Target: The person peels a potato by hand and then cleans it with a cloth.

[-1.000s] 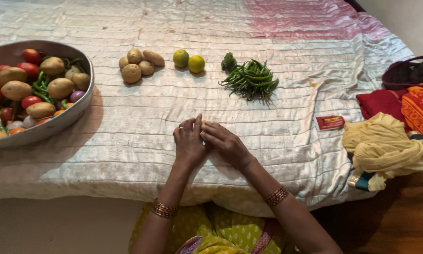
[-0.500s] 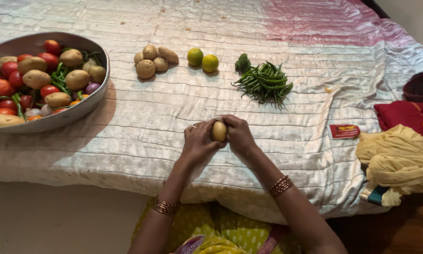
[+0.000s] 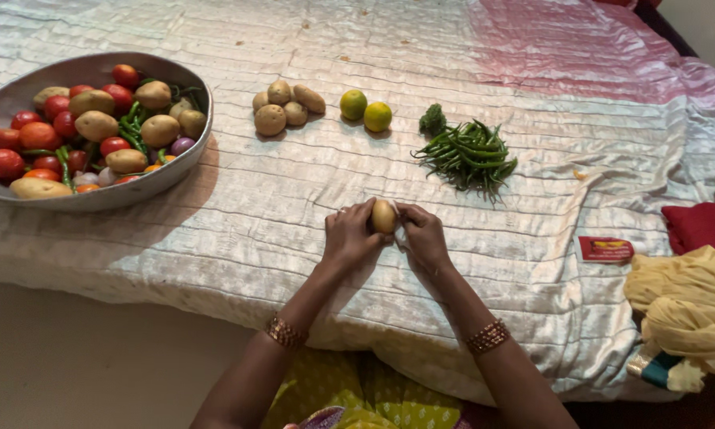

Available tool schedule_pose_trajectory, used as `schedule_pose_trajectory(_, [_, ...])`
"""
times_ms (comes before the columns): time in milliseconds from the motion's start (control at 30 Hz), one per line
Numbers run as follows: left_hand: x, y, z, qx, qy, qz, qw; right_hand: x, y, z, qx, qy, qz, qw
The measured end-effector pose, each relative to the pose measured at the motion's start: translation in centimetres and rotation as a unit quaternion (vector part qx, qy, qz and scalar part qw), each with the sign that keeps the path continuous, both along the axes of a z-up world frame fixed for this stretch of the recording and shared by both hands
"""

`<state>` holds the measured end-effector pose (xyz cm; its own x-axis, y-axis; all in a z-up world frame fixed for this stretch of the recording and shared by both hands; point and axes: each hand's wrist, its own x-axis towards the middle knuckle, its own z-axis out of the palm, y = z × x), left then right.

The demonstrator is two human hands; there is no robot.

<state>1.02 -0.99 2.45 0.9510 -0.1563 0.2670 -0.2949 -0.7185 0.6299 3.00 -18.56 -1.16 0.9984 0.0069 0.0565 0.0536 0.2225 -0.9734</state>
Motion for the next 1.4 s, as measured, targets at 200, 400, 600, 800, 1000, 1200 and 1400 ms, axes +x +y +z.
schedule_pose_trajectory(200, [2.8,0.9,3.5,0.020,-0.033,0.069,0.997,-1.1,1.0,1.5,-0.037,-0.019,0.010,0.999])
schedule_pose_trajectory(400, [14.0,6.3,2.5,0.090,-0.275,0.195,0.937,-1.1,1.1,2.6,-0.020,0.009,0.034,0.999])
schedule_pose_trajectory(600, [20.5,10.5,0.4,0.146,-0.267,0.219,0.927,2.1,2.5,2.6,-0.061,0.025,0.049,0.997])
schedule_pose_trajectory(800, [23.9,10.2,-1.0,0.212,-0.211,0.217,0.929,6.2,4.4,1.6,-0.048,-0.023,0.068,0.996])
schedule_pose_trajectory(1000, [22.2,10.9,-0.1,0.204,-0.122,0.203,0.950,6.3,4.0,2.2,-0.189,-0.106,0.074,0.974])
schedule_pose_trajectory(1200, [19.9,11.0,2.1,0.150,-0.080,0.153,0.974,5.2,4.6,2.7,-0.021,-0.032,0.120,0.992])
schedule_pose_trajectory(1400, [19.1,11.2,2.6,0.157,-0.112,0.163,0.968,4.4,4.2,3.9,-0.256,-0.242,0.056,0.934])
